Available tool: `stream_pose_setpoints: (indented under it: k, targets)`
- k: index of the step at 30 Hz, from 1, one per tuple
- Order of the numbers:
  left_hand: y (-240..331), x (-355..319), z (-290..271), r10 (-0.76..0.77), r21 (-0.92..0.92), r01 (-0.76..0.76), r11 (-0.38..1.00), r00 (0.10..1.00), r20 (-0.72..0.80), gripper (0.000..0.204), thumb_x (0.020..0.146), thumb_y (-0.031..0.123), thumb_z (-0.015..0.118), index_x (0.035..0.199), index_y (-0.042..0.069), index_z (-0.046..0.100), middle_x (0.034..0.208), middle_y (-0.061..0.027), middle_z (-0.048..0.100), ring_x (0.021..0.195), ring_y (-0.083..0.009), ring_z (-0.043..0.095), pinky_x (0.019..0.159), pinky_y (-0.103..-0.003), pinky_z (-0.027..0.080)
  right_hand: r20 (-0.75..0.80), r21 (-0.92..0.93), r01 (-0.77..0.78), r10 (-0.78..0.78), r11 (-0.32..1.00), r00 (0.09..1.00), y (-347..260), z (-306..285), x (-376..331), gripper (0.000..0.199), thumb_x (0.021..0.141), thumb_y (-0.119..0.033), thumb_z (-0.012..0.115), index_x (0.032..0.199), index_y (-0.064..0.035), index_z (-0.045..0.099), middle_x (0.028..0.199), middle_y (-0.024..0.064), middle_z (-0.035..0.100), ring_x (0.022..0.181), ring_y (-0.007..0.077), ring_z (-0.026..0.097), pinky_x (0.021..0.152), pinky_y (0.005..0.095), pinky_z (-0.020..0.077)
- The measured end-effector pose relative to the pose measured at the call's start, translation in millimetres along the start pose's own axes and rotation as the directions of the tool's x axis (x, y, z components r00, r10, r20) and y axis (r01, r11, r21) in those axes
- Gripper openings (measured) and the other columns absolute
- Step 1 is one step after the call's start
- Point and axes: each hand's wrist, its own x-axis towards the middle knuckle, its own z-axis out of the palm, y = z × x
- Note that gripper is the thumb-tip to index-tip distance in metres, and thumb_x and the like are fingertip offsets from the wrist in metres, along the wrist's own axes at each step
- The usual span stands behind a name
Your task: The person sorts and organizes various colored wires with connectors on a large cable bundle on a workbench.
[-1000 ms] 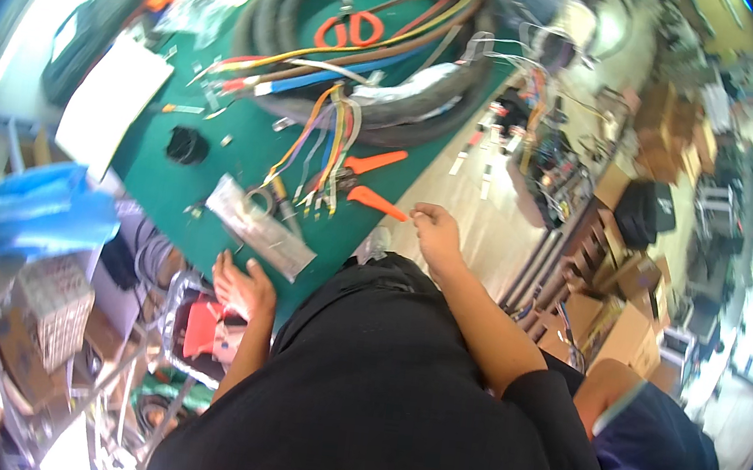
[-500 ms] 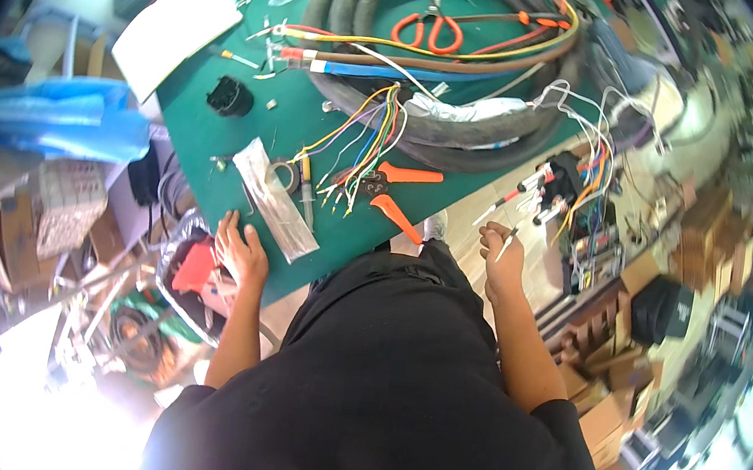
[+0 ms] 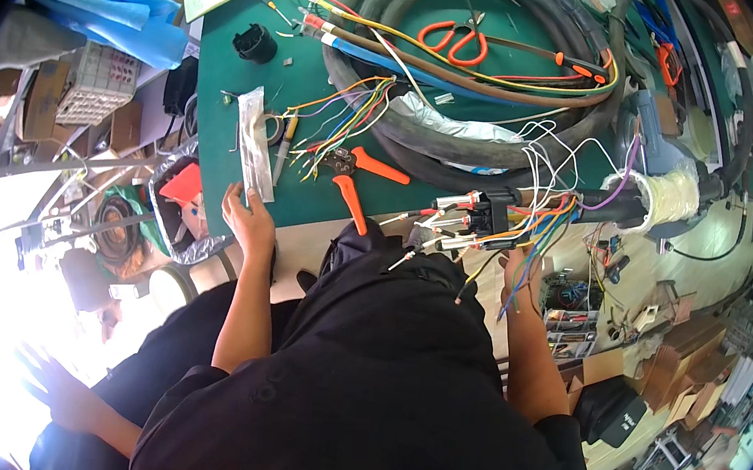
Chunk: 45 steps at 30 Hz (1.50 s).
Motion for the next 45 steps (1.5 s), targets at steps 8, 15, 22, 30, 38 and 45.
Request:
stream_pose_setpoints:
  k: [8,15,22,30,38,45]
  targets:
    - [77.9,-21.9,-10.4,0.01,-0.425,0.363,0.829,0.75,0.661,0.033,0.098,0.027,0.046,0.107,-0.002,0.061,0.098,-0.0112,0.066,0.088,-0.0245,0.061,0.082,-0.035,0.046,0.103,-0.002,0.009,-0.008,1.0,0.995,-6.9,10.2,-13.3,0.027,0.088,-0.021,0.059,0.106,-0.0012,0.054,0.095,0.0068,0.057,0.086,0.0158,0.056,0.077,0.0315,0.0474]
    - [131.0,-2.6,66.3,-0.004,-0.379,0.898,-0.225,0.388,0.922,0.07,0.094,0.045,0.051,0.135,-0.008,0.031,0.141,-0.027,0.034,0.131,-0.0327,0.038,0.11,-0.039,0.031,0.068,-0.088,-0.025,0.031,0.996,0.997,-5.8,9.2,-39.2,0.025,0.089,-0.023,0.059,0.105,-0.0041,0.055,0.097,0.0074,0.061,0.09,0.0182,0.059,0.076,0.0303,0.0462]
    - [140.3,26.5,92.9,-0.113,-0.498,0.733,-0.464,0.508,0.854,0.043,0.091,0.037,0.061,0.113,0.003,0.047,0.109,-0.0109,0.056,0.109,-0.0232,0.052,0.102,-0.037,0.041,0.013,-0.094,-0.056,0.058,0.994,0.998,-6.8,9.9,-61.7,0.018,0.089,-0.012,0.052,0.101,0.0006,0.054,0.1,0.0124,0.062,0.083,0.014,0.058,0.067,0.0227,0.0463]
    - [140.8,62.0,91.5,-0.094,-0.506,0.624,-0.595,0.572,0.815,0.046,0.086,0.03,0.069,0.115,0.003,0.047,0.114,-0.0122,0.053,0.106,-0.0242,0.053,0.102,-0.042,0.038,0.013,-0.103,-0.093,0.095,0.99,0.995,-9.4,29.0,-76.8,0.023,0.09,-0.012,0.052,0.109,0.0,0.055,0.096,0.007,0.061,0.073,0.0068,0.049,0.064,0.0198,0.0436]
    - [151.0,77.1,89.0,-0.096,-0.684,0.545,-0.485,0.744,0.661,0.014,0.097,0.013,0.051,0.108,0.005,0.051,0.107,-0.0131,0.059,0.102,-0.0255,0.059,0.09,-0.039,0.048,0.116,-0.155,-0.027,0.046,0.988,0.992,-5.8,21.1,-36.0,0.027,0.094,-0.022,0.051,0.111,-0.0017,0.057,0.102,0.0103,0.064,0.088,0.0155,0.061,0.073,0.0275,0.0492]
    - [173.7,73.4,64.7,-0.017,-0.839,0.481,-0.252,0.865,0.501,0.02,0.099,0.014,0.045,0.111,-0.001,0.05,0.098,-0.0127,0.062,0.095,-0.023,0.062,0.087,-0.037,0.049,0.23,-0.17,0.08,-0.039,0.982,0.972,13.7,-14.6,11.2,0.018,0.088,-0.003,0.056,0.105,0.0015,0.057,0.095,0.0109,0.064,0.085,0.0178,0.062,0.072,0.0292,0.0524]
